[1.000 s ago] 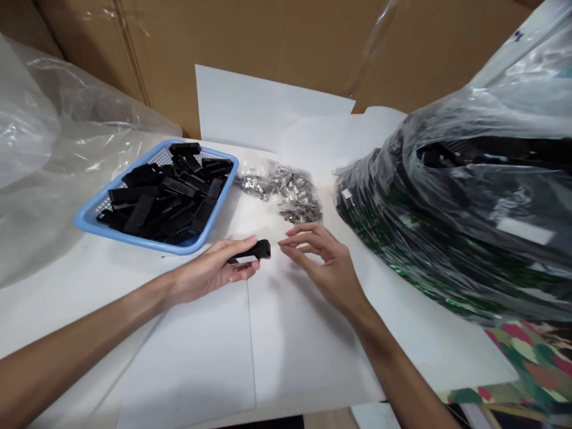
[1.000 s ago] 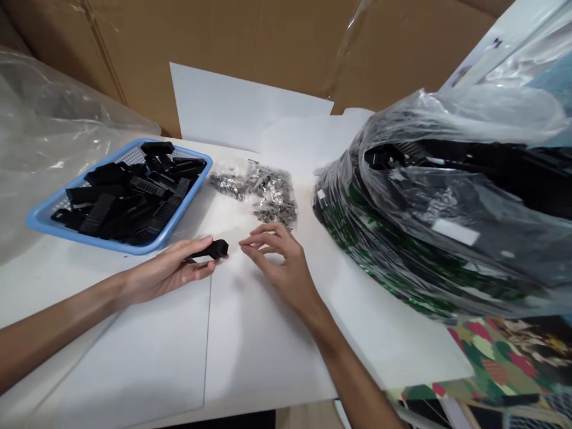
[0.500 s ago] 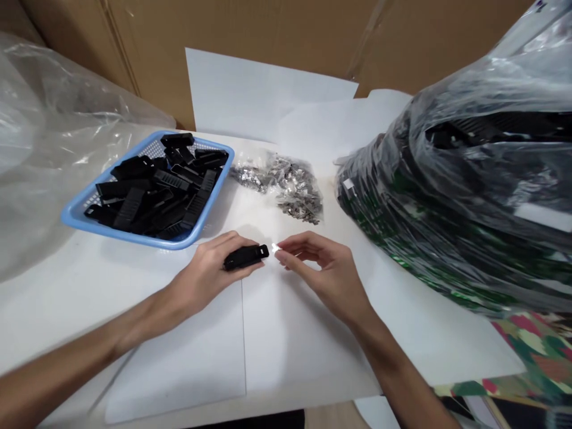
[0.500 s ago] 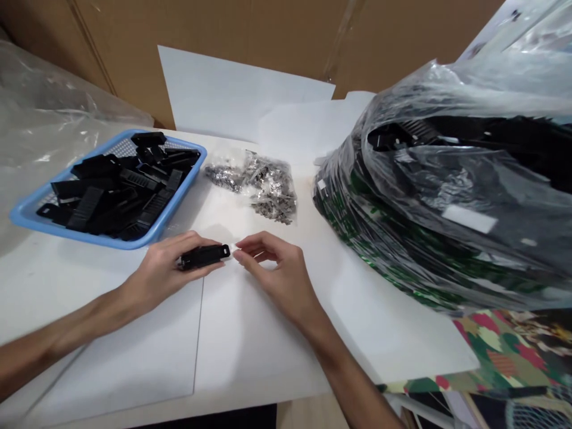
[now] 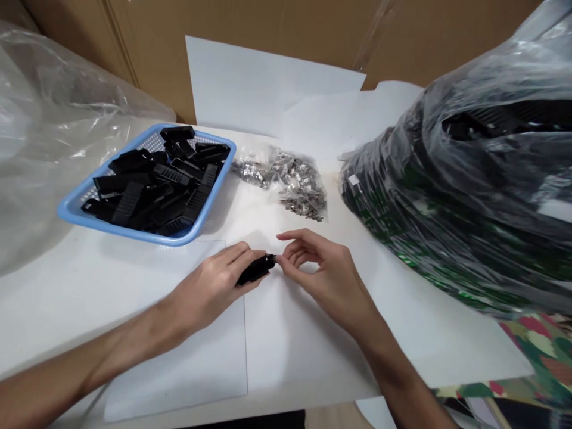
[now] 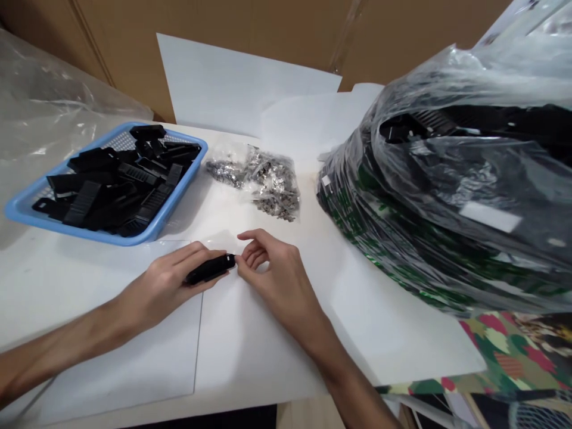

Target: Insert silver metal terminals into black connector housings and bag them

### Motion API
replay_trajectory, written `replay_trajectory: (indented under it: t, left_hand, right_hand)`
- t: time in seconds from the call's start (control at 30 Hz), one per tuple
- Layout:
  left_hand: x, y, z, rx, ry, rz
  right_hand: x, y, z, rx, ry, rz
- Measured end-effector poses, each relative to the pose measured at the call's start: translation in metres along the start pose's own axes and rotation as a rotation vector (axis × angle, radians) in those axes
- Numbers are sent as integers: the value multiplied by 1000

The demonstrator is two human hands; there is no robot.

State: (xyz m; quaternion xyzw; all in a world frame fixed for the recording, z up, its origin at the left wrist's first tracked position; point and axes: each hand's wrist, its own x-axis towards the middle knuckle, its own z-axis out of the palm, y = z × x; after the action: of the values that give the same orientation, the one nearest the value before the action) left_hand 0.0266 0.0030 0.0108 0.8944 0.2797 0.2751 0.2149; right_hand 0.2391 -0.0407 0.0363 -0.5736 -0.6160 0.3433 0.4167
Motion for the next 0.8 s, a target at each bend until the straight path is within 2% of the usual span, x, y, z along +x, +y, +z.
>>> replay_trajectory:
  t: [0.17,0.33,0.43,0.53,0.8]
  left_hand:
    - [-2,1,2,45,7,39]
    - [-1,2,-2,-16,40,-29]
    - [0,3,-4,-78,57,-64]
    - [0,6,-5,-123,68,-32]
    - [-3,9,-6,-104,63,13]
  right_hand:
    - [1,1,0,-9,-43,46]
    - [1,5,-6,51,-59,107]
    - [-2,6,-13,96,-124,72]
    - [-3,5,-15,139,-155,22]
    - [-3,3,-13,160,-146,10]
